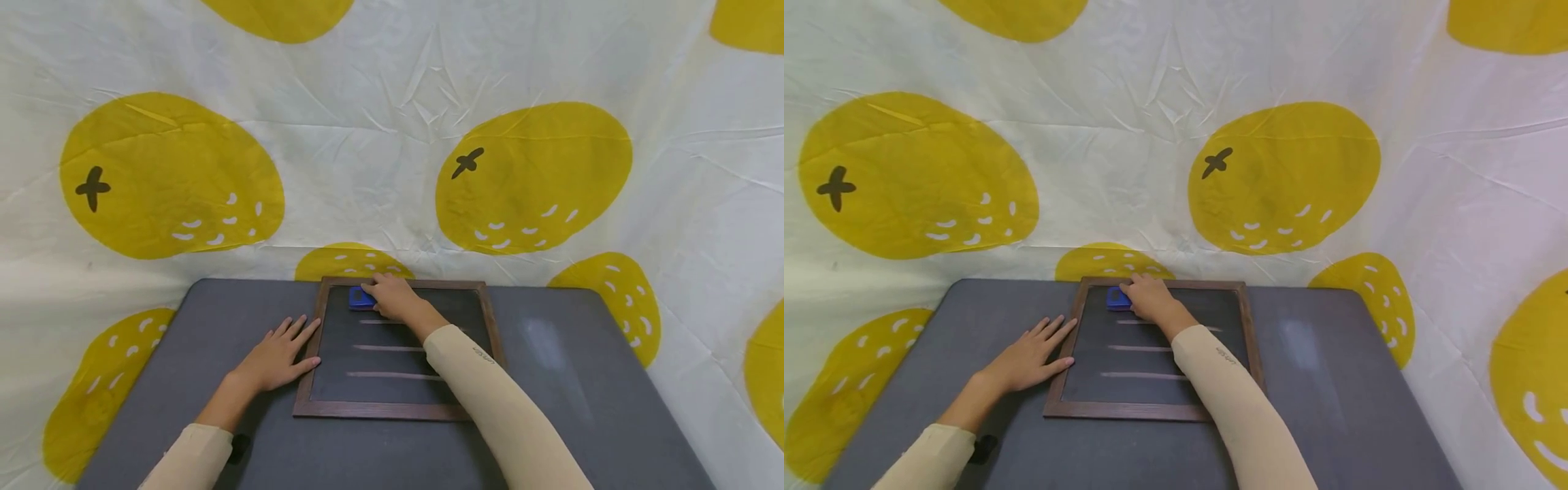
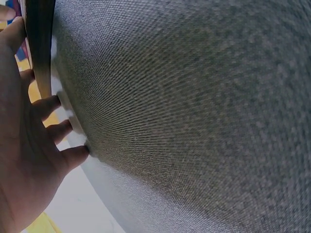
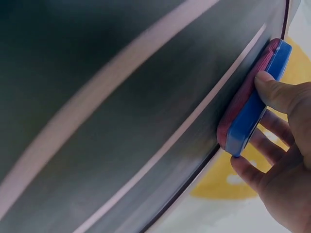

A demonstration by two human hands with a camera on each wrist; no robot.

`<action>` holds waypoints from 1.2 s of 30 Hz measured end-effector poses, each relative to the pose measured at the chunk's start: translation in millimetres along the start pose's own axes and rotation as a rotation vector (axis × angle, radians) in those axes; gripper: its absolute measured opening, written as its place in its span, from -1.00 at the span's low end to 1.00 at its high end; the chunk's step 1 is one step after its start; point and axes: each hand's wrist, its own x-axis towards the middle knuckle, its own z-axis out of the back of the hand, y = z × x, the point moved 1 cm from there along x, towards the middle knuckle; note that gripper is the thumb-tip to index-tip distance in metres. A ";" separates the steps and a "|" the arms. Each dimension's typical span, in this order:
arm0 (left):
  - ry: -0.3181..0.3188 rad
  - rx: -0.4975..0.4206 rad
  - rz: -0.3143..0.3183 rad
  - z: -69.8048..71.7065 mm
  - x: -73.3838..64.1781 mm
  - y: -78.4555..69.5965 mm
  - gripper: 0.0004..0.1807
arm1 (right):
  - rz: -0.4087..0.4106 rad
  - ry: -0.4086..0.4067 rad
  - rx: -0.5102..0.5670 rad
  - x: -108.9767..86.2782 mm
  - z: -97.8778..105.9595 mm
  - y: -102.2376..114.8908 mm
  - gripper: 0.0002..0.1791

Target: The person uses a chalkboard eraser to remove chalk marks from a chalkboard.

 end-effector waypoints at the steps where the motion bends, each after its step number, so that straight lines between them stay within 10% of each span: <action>1: 0.000 0.001 0.001 0.0 0.4 -0.4 -0.12 | -0.003 0.004 -0.005 3.4 1.2 4.3 -0.31; 21: 0.027 -0.003 -0.004 7.6 13.6 9.1 -0.13 | -0.065 0.012 0.022 42.3 -1.3 33.5 -0.30; 36: 0.014 -0.017 -0.012 4.4 15.1 12.3 -0.11 | -0.082 -0.001 0.111 8.5 -6.3 -14.3 -0.27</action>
